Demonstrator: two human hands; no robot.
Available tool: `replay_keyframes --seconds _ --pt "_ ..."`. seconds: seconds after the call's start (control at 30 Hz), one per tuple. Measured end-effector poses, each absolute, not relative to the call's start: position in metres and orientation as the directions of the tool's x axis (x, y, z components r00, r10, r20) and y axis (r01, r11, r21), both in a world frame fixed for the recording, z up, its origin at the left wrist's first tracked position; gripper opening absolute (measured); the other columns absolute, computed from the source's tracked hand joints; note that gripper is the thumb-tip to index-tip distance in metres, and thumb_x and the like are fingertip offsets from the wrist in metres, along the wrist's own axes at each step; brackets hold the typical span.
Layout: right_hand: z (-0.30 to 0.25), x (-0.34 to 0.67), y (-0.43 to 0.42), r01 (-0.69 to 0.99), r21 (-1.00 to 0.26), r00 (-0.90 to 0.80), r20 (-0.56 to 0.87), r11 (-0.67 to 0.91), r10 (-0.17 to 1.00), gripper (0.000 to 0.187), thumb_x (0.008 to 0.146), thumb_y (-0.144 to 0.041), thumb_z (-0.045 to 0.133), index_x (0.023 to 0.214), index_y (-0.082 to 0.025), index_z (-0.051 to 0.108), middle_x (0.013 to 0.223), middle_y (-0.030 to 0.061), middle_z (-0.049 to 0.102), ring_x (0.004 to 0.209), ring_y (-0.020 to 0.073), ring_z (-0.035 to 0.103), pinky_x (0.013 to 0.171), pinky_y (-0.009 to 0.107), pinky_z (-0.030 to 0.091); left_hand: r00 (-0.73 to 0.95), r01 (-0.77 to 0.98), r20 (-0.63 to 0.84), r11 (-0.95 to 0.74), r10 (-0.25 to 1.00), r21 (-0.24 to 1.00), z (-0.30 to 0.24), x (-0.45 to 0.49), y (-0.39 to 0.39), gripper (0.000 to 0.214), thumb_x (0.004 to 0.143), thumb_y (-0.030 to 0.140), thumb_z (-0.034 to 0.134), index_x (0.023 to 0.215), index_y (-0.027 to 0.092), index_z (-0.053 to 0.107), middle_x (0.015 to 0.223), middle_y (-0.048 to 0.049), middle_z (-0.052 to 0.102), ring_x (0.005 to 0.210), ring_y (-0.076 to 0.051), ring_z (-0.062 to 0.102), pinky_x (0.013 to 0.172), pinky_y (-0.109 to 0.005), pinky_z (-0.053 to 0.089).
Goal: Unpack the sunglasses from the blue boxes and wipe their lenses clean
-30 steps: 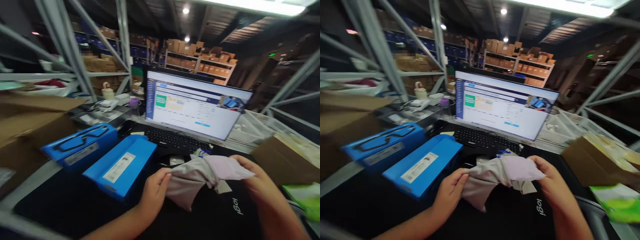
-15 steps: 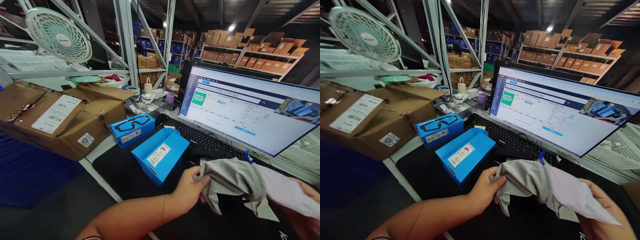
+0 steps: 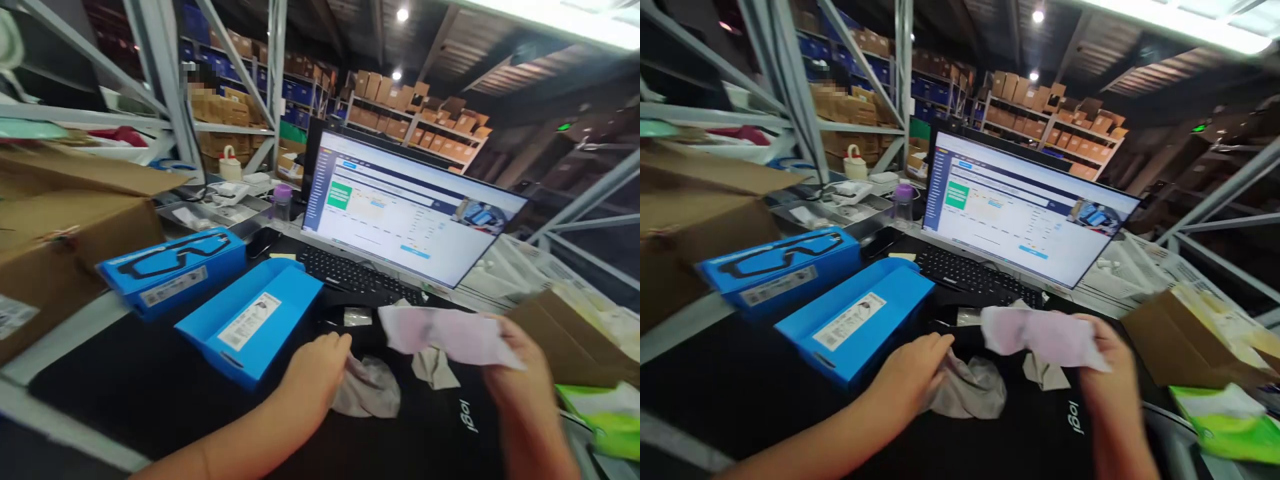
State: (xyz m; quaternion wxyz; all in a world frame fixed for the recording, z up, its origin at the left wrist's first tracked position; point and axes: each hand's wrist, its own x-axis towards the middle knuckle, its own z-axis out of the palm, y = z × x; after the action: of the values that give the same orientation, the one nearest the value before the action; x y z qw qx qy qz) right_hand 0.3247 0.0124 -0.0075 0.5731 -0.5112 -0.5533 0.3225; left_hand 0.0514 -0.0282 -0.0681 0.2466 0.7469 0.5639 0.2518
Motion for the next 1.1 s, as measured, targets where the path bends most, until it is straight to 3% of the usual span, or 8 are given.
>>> replay_keyframes --seconds 0.17,0.27,0.4,0.53,0.7,0.87,0.97,1.1 --pt "-0.023 0.280 0.005 0.157 -0.931 -0.014 0.330 0.328 0.944 0.022 0.070 -0.024 0.083 0.091 -0.023 0.076 0.101 0.0088 0.079 0.093 0.0283 0.076 0.077 0.034 0.062 0.195 0.563 0.504 -0.516 0.842 0.645 -0.081 0.049 -0.029 0.129 0.052 0.037 0.093 0.154 0.024 0.016 0.158 -0.0208 0.027 0.145 -0.040 0.031 0.114 -0.058 0.037" --pt "-0.027 0.260 -0.009 0.201 -0.897 -0.058 0.390 0.394 0.919 0.018 0.076 -0.020 0.076 0.093 -0.025 0.079 0.094 0.0064 0.080 0.082 0.0246 0.078 0.069 0.029 0.063 0.203 0.603 0.560 -0.553 0.803 0.575 -0.086 0.053 -0.032 0.107 0.058 0.031 0.088 0.149 0.025 0.031 0.156 -0.0181 0.035 0.143 -0.042 0.034 0.115 -0.067 0.029" --pt "-0.024 0.266 -0.012 0.390 -0.747 -0.156 0.523 0.539 0.838 0.024 0.079 -0.015 0.071 0.097 -0.028 0.081 0.090 0.0035 0.081 0.076 0.0226 0.078 0.067 0.028 0.062 0.181 0.488 0.486 -0.507 0.855 0.711 -0.083 0.057 -0.031 0.051 0.063 0.007 0.065 0.111 0.024 0.063 0.116 -0.0066 0.067 0.109 -0.026 0.064 0.096 -0.044 0.053" --pt "-0.021 0.281 -0.002 0.491 -0.691 -0.182 0.515 0.531 0.838 0.025 0.082 -0.016 0.067 0.100 -0.027 0.081 0.089 0.0041 0.080 0.074 0.0212 0.076 0.063 0.027 0.061 0.025 0.483 0.453 -0.407 0.891 0.775 -0.075 0.052 -0.027 0.032 0.065 0.012 0.061 0.095 0.023 0.066 0.097 -0.0024 0.070 0.090 -0.023 0.067 0.077 -0.034 0.055" --pt "-0.023 0.281 -0.002 0.523 -0.599 -0.381 0.473 0.607 0.794 0.059 0.077 -0.006 0.062 0.131 -0.029 0.066 0.123 0.0063 0.072 0.090 0.0202 0.073 0.071 0.028 0.060 0.002 0.529 0.551 -0.468 0.835 0.708 -0.070 0.047 -0.027 0.026 0.069 0.015 0.059 0.093 0.023 0.066 0.093 -0.0021 0.070 0.088 -0.022 0.066 0.079 -0.035 0.054" --pt "-0.026 0.286 0.007 0.492 -0.714 -0.292 0.403 0.498 0.867 0.023 0.074 -0.014 0.068 0.091 -0.025 0.080 0.087 0.0043 0.079 0.081 0.0242 0.073 0.074 0.033 0.058 0.048 0.415 0.572 -0.537 0.819 0.734 -0.078 0.048 -0.030 0.056 0.073 0.029 0.071 0.126 0.024 0.055 0.127 -0.0089 0.061 0.118 -0.029 0.058 0.102 -0.046 0.047" --pt "-0.031 0.295 0.022 0.276 -0.923 -0.097 0.251 0.268 0.963 0.020 0.065 -0.019 0.080 0.085 -0.022 0.079 0.080 0.0040 0.078 0.070 0.0228 0.072 0.064 0.030 0.056 -0.024 0.223 0.598 -0.579 0.801 0.784 -0.086 0.046 -0.027 0.094 0.072 0.061 0.074 0.148 0.023 0.031 0.152 -0.0154 0.037 0.137 -0.036 0.041 0.115 -0.054 0.034" --pt "-0.041 0.294 0.037 -0.140 -0.988 -0.043 0.071 0.064 0.997 0.033 0.051 -0.022 0.092 0.080 -0.020 0.077 0.074 0.0023 0.076 0.061 0.0166 0.066 0.060 0.025 0.053 -0.037 0.151 0.517 -0.507 0.855 0.849 -0.088 0.046 -0.022 0.074 0.076 0.051 0.078 0.137 0.028 0.042 0.134 -0.0103 0.051 0.116 -0.026 0.058 0.104 -0.045 0.047"
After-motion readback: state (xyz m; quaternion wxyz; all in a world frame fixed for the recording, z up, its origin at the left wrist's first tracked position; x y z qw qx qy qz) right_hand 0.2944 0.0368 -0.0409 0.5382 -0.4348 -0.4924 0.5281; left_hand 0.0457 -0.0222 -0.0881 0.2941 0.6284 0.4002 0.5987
